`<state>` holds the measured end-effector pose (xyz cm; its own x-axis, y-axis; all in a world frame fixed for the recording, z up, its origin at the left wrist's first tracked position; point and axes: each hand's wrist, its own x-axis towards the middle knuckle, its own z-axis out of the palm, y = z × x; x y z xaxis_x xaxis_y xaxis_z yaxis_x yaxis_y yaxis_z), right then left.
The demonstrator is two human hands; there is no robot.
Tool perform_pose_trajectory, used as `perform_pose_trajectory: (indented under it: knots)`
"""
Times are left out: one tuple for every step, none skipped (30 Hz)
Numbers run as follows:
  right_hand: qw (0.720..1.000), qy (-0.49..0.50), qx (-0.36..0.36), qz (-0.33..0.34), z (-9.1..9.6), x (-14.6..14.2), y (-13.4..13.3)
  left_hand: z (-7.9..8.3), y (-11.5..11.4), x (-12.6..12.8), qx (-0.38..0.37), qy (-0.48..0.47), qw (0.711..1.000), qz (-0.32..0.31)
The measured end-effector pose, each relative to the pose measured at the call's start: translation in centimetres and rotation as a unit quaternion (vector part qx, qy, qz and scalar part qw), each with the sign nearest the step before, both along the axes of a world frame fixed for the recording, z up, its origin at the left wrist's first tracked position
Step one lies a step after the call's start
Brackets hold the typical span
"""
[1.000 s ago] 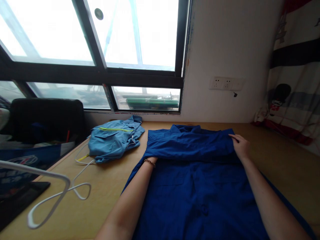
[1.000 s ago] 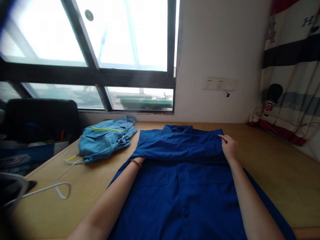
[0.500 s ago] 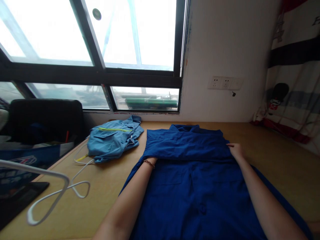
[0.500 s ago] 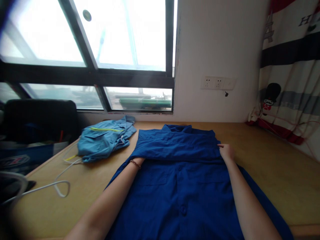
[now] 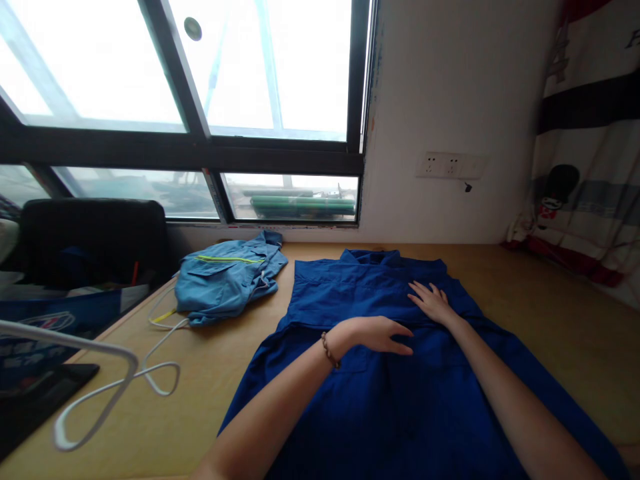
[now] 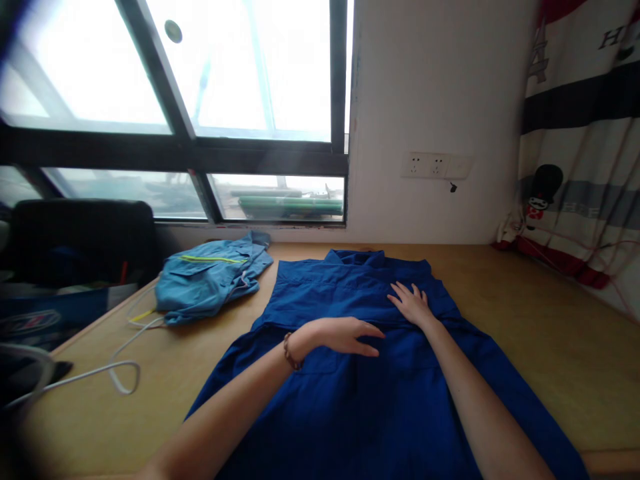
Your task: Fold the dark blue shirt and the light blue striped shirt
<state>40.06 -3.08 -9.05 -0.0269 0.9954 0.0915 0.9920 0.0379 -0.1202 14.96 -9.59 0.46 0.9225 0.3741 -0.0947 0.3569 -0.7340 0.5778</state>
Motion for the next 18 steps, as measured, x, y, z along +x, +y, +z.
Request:
perform_pose_trajectory:
  knots:
    - [1.0,0.001,-0.005,0.001,-0.1,0.2,0.0,0.8,0.6,-0.6,-0.01,-0.021,1.0,0.008]
    - [1.0,0.003,-0.003,0.0,-0.2,0.4,0.1,1.3,1.4,-1.4,0.0,-0.044,0.998,0.049]
    - [1.0,0.003,0.002,-0.004,-0.2,0.7,0.2,1.4,2.5,-2.3,0.033,-0.064,0.99,0.12]
    - [1.0,0.002,0.009,-0.012,-0.2,1.0,0.2,0.9,3.6,-3.5,0.087,-0.077,0.972,0.203]
    - [1.0,-0.001,0.015,-0.023,-0.2,1.4,0.2,0.1,4.8,-4.7,0.148,-0.074,0.944,0.286]
    - [0.999,-0.005,0.021,-0.038,-0.3,1.8,0.3,-1.1,6.0,-6.0,0.199,-0.052,0.91,0.36]
    - [0.998,-0.008,0.025,-0.055,-0.4,2.2,0.3,-2.4,7.2,-7.3,0.233,-0.015,0.877,0.421]
    - [0.997,-0.009,0.028,-0.071,-0.5,2.7,0.4,-3.9,8.2,-8.6,0.24,0.025,0.852,0.465]
    - [0.996,-0.009,0.029,-0.085,-0.7,3.1,0.5,-5.2,9.2,-9.7,0.234,0.057,0.835,0.494]
    - [0.995,-0.007,0.03,-0.094,-0.9,3.5,0.7,-6.4,10.0,-10.7,0.228,0.078,0.826,0.509]
    - [0.994,-0.003,0.033,-0.1,-1.0,3.9,0.9,-7.3,10.7,-11.5,0.225,0.089,0.821,0.517]
    - [0.994,0.003,0.038,-0.101,-1.1,4.1,1.3,-8.0,11.3,-12.0,0.224,0.094,0.816,0.524]
    - [0.994,0.011,0.046,-0.1,-1.2,4.3,1.7,-8.5,11.8,-12.4,0.225,0.095,0.809,0.535]
    - [0.993,0.021,0.059,-0.102,-1.1,4.5,2.2,-8.7,12.2,-12.6,0.228,0.093,0.798,0.551]
    - [0.99,0.035,0.078,-0.115,-1.0,4.8,2.7,-8.8,12.5,-12.7,0.23,0.09,0.783,0.571]
    - [0.984,0.054,0.102,-0.136,-0.8,5.0,3.3,-8.8,12.9,-12.8,0.231,0.088,0.765,0.595]
    - [0.975,0.081,0.124,-0.164,-0.6,5.4,3.9,-8.7,13.2,-12.9,0.23,0.085,0.747,0.618]
    - [0.965,0.113,0.141,-0.19,-0.3,5.8,4.5,-8.5,13.5,-13.2,0.224,0.081,0.733,0.637]
